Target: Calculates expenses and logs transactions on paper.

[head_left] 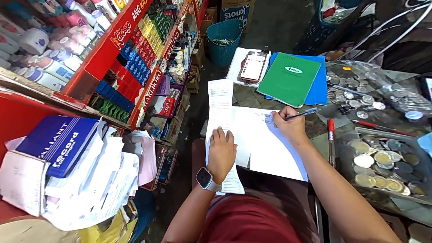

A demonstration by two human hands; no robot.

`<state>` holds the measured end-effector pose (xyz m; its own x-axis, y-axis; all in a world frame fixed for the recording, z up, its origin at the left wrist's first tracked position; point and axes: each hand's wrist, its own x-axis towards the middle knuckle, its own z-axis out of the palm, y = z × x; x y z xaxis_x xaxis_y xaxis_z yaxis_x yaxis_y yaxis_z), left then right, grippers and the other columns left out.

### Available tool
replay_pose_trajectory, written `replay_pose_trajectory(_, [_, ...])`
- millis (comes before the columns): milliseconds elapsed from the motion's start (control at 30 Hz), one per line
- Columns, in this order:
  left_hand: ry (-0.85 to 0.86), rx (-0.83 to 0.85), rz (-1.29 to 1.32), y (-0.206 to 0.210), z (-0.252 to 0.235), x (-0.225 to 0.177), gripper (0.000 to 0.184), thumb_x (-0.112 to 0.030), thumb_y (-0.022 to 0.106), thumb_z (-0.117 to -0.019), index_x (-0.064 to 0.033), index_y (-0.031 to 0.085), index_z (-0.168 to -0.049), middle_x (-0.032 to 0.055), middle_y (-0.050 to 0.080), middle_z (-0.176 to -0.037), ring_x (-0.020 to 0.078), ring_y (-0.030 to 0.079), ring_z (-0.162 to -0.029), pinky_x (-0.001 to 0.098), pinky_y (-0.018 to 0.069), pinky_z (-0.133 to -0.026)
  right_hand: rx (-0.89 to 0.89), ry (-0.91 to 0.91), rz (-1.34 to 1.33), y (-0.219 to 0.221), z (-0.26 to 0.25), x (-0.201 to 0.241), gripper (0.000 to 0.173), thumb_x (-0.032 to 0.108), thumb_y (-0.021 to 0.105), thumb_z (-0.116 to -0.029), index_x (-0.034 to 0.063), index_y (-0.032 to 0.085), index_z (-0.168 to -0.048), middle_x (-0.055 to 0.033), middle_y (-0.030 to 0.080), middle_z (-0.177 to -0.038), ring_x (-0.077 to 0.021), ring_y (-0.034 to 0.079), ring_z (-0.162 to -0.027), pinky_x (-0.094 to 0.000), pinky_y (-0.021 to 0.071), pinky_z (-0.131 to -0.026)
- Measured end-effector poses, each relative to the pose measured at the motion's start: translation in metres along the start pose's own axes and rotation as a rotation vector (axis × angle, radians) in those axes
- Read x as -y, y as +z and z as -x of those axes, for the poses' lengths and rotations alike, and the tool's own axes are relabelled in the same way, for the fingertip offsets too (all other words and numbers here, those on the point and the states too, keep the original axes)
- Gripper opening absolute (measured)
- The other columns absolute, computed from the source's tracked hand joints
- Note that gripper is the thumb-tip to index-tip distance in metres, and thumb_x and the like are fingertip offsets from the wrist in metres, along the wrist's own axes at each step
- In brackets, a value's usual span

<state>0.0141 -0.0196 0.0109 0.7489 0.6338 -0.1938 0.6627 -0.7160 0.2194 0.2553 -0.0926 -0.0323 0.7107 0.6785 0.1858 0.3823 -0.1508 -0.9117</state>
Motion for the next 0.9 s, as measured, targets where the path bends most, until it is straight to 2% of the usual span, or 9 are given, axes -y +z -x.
replay_pose_trajectory(233, [0.017,-0.047,-0.011,0.0044,0.0004,0.0014,0.053,-0.034,0.047,-0.1061,-0.0023,0.052,-0.148,0.0334,0.041,-0.154,0.0488,0.041,-0.143,0.0553,0.0370,-0.115,-0.013,0.007,-0.048,-0.0008,0.0014,0.0020,0.028,0.006,0.064,-0.0944,0.0089,0.047,-0.073,0.0063,0.048,-0.060,0.0022,0.050,-0.051,-0.0142,0.0458,-0.052])
replay_pose_trajectory(433, [0.021,-0.047,-0.020,0.0046,0.0007,0.0021,0.053,-0.034,0.046,-0.1063,-0.0029,0.052,-0.148,0.0328,0.041,-0.154,0.0488,0.041,-0.143,0.0549,0.0376,-0.115,-0.066,0.115,-0.189,-0.0043,-0.0005,0.0065,0.027,0.002,0.061,-0.0972,0.0104,0.046,-0.076,0.0053,0.058,-0.061,-0.0005,0.056,-0.048,-0.0164,0.0496,-0.048])
replay_pose_trajectory(900, [0.003,0.003,0.021,0.0005,-0.0007,-0.0016,0.053,-0.034,0.045,-0.1074,-0.0027,0.049,-0.150,0.0327,0.038,-0.156,0.0486,0.037,-0.146,0.0553,0.0340,-0.117,-0.047,0.133,-0.194,-0.0068,-0.0016,0.0054,0.025,0.002,0.062,-0.0973,0.0099,0.047,-0.079,0.0054,0.060,-0.063,-0.0002,0.057,-0.049,-0.0157,0.0499,-0.048])
